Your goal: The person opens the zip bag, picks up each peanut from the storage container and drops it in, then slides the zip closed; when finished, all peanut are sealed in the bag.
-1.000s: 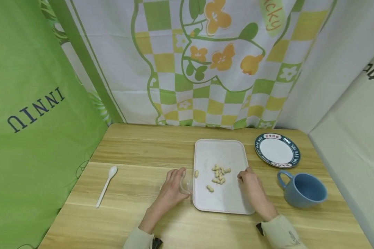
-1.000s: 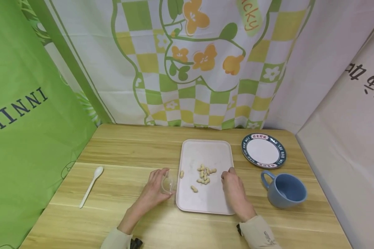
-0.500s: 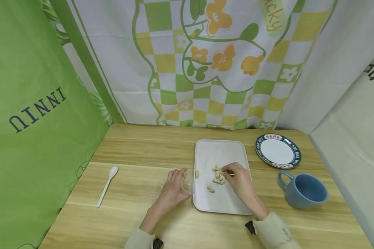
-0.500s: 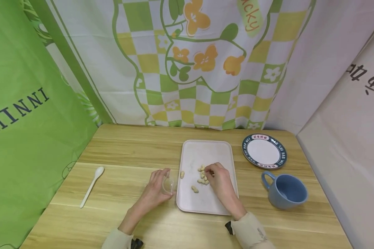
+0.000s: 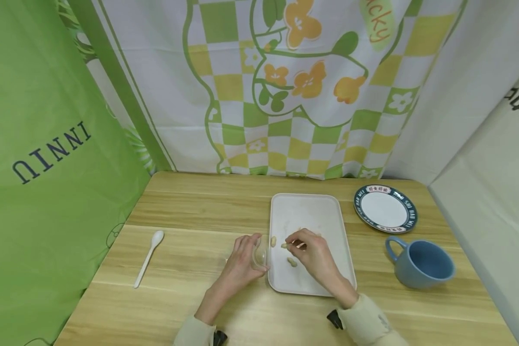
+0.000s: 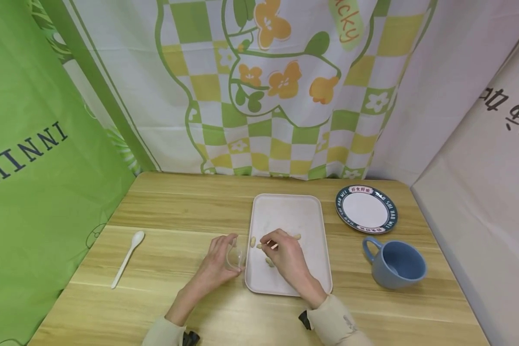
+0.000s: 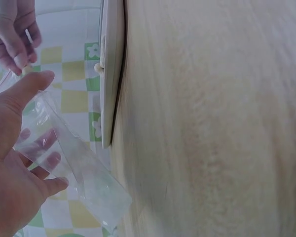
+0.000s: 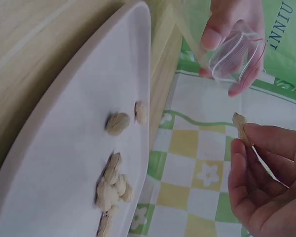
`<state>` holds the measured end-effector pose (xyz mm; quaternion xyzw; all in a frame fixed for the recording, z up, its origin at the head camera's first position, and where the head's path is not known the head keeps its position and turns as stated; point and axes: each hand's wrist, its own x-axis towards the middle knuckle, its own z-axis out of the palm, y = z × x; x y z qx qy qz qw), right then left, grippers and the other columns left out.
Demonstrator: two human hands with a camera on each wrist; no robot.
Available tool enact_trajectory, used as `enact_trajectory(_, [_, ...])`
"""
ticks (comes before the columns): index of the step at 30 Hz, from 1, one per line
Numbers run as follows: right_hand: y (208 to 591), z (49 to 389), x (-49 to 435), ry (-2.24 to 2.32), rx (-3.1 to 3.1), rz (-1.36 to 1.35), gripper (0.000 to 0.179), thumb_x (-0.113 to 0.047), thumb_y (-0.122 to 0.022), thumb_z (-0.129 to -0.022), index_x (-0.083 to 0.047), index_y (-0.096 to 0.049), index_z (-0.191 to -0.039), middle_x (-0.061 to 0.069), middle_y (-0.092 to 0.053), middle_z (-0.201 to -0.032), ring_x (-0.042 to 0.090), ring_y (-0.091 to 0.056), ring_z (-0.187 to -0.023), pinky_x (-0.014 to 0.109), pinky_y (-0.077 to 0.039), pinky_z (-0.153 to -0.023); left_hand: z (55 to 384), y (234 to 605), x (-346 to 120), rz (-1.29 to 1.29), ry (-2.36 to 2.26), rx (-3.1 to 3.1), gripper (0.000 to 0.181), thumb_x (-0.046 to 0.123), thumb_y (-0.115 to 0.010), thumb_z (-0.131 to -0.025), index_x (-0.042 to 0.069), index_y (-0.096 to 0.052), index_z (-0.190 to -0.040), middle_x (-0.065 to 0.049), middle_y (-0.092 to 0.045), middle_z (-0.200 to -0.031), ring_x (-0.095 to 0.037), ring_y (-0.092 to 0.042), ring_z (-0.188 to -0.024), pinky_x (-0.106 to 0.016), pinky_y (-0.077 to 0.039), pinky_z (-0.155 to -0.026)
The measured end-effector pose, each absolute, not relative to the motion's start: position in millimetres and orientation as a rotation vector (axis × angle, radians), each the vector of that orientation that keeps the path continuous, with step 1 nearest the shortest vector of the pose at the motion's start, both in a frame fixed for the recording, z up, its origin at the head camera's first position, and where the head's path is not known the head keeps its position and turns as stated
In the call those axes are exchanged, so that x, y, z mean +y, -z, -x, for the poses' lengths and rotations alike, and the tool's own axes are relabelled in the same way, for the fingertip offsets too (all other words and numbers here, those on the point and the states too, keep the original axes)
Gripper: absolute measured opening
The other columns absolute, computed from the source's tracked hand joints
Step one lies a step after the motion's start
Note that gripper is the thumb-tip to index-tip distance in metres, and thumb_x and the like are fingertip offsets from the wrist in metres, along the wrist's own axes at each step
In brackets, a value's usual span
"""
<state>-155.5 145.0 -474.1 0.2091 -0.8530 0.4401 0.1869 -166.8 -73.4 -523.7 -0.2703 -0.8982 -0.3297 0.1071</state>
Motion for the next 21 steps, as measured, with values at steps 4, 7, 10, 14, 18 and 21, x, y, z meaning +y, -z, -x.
enact_trajectory(4, [472,155,136,-1.238,-2.398,-0.652,0.02,0.009,-0.077,-0.073,-0.004,-0.07,-0.086,0.003,-0.067,-0.084,0.015,-0.064,-0.075,0.024,-0.055,-0.063,167,523,-74,0.821,0.974,-2.641,0.086,0.017,-0.088,-0.066,0.005,-0.041,-0.136,-0.008,-0.053,-0.115,-0.027,-0.044,-0.116,-0.04,-0.049,-0.094])
enact_trajectory(7, [472,156,129,-1.246,-2.384,-0.702,0.02,0.01,-0.076,-0.073,-0.002,-0.069,-0.087,0.004,-0.067,-0.085,0.016,-0.065,-0.076,0.026,-0.056,-0.065,169,524,-74,0.828,0.971,-2.639,0.085,0.018,-0.088,-0.066,0.006,-0.041,-0.136,-0.009,-0.054,-0.117,-0.028,-0.044,-0.117,-0.041,-0.05,-0.093])
enact_trajectory(10, [471,157,122,-1.233,-2.372,-0.74,0.02,0.011,-0.076,-0.073,-0.001,-0.069,-0.087,0.005,-0.067,-0.086,0.017,-0.066,-0.077,0.029,-0.057,-0.065,171,525,-74,0.833,0.959,-2.637,0.085,0.02,-0.088,-0.067,0.007,-0.04,-0.136,-0.009,-0.054,-0.119,-0.028,-0.044,-0.118,-0.041,-0.05,-0.092])
enact_trajectory(14, [472,157,114,-1.147,-2.404,-0.755,0.019,0.009,-0.077,-0.073,-0.003,-0.07,-0.086,0.003,-0.067,-0.087,0.016,-0.064,-0.075,0.028,-0.056,-0.063,173,524,-74,0.85,0.967,-2.637,0.084,0.02,-0.087,-0.069,0.006,-0.039,-0.137,-0.009,-0.054,-0.121,-0.029,-0.043,-0.118,-0.042,-0.051,-0.091])
enact_trajectory(18, [474,159,108,-0.969,-2.43,-0.754,0.021,0.003,-0.081,-0.071,-0.008,-0.07,-0.084,0.0,-0.068,-0.086,0.014,-0.062,-0.076,0.026,-0.054,-0.062,176,522,-74,0.876,0.997,-2.63,0.084,0.019,-0.086,-0.069,0.006,-0.039,-0.138,-0.008,-0.053,-0.123,-0.028,-0.042,-0.119,-0.041,-0.05,-0.092])
enact_trajectory(21, [475,162,105,-0.84,-2.421,-0.752,0.022,0.001,-0.084,-0.067,-0.011,-0.07,-0.081,-0.002,-0.068,-0.083,0.014,-0.06,-0.075,0.025,-0.052,-0.062,179,520,-73,0.893,1.022,-2.621,0.085,0.018,-0.086,-0.069,0.006,-0.039,-0.138,-0.008,-0.053,-0.124,-0.028,-0.041,-0.12,-0.041,-0.05,-0.092])
